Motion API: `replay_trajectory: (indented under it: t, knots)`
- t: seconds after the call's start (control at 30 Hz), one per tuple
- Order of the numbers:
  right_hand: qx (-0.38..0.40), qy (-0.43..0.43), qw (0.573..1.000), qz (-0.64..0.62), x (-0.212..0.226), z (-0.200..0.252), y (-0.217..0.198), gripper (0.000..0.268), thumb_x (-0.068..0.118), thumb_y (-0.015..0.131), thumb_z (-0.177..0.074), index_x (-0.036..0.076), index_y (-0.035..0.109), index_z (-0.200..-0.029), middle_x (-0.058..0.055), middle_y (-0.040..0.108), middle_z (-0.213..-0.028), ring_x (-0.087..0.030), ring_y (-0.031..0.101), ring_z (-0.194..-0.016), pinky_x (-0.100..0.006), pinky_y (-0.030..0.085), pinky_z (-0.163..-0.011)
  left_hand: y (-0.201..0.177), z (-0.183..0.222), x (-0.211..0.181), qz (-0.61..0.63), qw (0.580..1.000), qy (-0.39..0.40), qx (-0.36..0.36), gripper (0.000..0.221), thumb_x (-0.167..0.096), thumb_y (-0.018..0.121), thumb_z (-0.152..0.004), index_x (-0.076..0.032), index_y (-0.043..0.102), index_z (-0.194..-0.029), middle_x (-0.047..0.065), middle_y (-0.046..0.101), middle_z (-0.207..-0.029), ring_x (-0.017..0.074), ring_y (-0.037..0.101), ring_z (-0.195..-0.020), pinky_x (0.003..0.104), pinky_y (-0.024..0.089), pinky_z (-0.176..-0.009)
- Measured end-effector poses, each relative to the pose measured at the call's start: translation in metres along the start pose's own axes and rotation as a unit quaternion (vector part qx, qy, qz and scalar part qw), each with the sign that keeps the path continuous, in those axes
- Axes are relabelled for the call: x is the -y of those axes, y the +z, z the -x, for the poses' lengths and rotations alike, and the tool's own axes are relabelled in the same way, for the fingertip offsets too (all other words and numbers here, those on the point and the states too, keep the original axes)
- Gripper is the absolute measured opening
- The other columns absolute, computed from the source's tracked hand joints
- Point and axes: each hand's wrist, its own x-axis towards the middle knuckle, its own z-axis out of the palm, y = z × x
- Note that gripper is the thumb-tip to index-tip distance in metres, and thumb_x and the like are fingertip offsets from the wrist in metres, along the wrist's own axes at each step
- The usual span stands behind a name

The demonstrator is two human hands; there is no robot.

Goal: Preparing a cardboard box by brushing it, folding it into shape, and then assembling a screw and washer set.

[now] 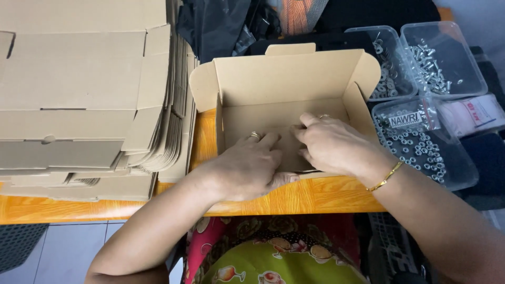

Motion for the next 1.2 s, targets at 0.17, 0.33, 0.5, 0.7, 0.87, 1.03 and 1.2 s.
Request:
replay_trajectory:
  t: [0.17,0.33,0.5,0.7,0.87,1.03,1.2]
  knots:
    - [-0.029,-0.007,0.997,-0.078,-0.006,0.009,-0.022,0.037,0.026,0.060,-0.097,0.009,0.069,-0.129,-0.014,0.064,-0.123,-0.043,0.062,-0.119,-0.051,0.050,-0.107,-0.003,-0.020,-0.002,-0.034,0.997,-0.009,0.071,0.089,-0.062,0.012,-0.103,0.008,0.046,-0.146,0.031,0.031,-0.162,0.0542,0.030,-0.148,0.062,0.028,-0.119]
    - [-0.193,0.023,0.976,-0.101,-0.038,-0.005,-0.034,0.033,0.025,0.057,-0.102,0.007,0.072,-0.125,-0.010,0.065,-0.113,-0.036,0.063,-0.114,-0.046,0.048,-0.107,0.002,-0.033,0.002,-0.069,0.995,-0.035,0.068,0.096,-0.068,0.009,-0.101,0.008,0.044,-0.148,0.028,0.029,-0.164,0.0517,0.027,-0.151,0.062,0.027,-0.119]
    - [-0.449,-0.040,0.876,0.174,-0.100,-0.057,-0.038,0.039,0.042,0.061,-0.086,0.016,0.072,-0.114,-0.006,0.058,-0.100,-0.030,0.048,-0.093,-0.045,0.047,-0.072,0.012,-0.041,0.006,0.001,0.997,-0.041,0.059,0.114,-0.081,0.013,-0.089,0.014,0.049,-0.140,0.035,0.016,-0.165,0.0554,0.015,-0.151,0.052,0.022,-0.121]
    - [-0.459,-0.170,0.868,0.078,-0.142,-0.111,-0.024,0.018,0.023,0.063,-0.085,0.016,0.048,-0.079,-0.003,0.052,-0.081,-0.025,0.045,-0.073,-0.042,0.037,-0.085,0.009,-0.035,0.004,0.030,0.997,-0.045,0.047,0.118,-0.085,0.024,-0.086,0.017,0.043,-0.142,0.033,0.020,-0.162,0.0512,0.019,-0.150,0.053,0.024,-0.119]
    - [-0.358,-0.073,0.925,-0.105,-0.084,-0.028,-0.064,0.005,0.008,0.075,-0.086,0.010,0.071,-0.086,-0.004,0.073,-0.087,-0.023,0.065,-0.080,-0.039,0.048,-0.075,0.007,-0.037,0.008,0.033,0.999,-0.034,0.020,0.118,-0.085,0.024,-0.086,0.015,0.035,-0.148,0.036,0.013,-0.164,0.0516,0.012,-0.152,0.053,0.017,-0.121]
    - [-0.359,-0.085,0.909,-0.192,-0.076,0.002,-0.058,0.007,0.003,0.079,-0.092,0.006,0.073,-0.090,-0.004,0.076,-0.086,-0.015,0.069,-0.076,-0.029,0.051,-0.069,0.001,-0.035,0.002,0.050,0.998,-0.036,-0.006,0.116,-0.085,0.031,-0.085,0.012,0.036,-0.149,0.029,0.032,-0.158,0.0486,0.029,-0.144,0.052,0.027,-0.117]
    - [-0.383,-0.098,0.896,-0.203,-0.077,0.000,-0.050,0.008,-0.001,0.077,-0.093,0.005,0.073,-0.096,-0.007,0.076,-0.092,-0.016,0.071,-0.080,-0.028,0.056,-0.068,0.023,-0.050,0.004,-0.025,0.998,-0.043,-0.027,0.121,-0.091,0.033,-0.084,0.013,0.043,-0.145,0.035,0.024,-0.161,0.0510,0.024,-0.146,0.057,0.013,-0.122]
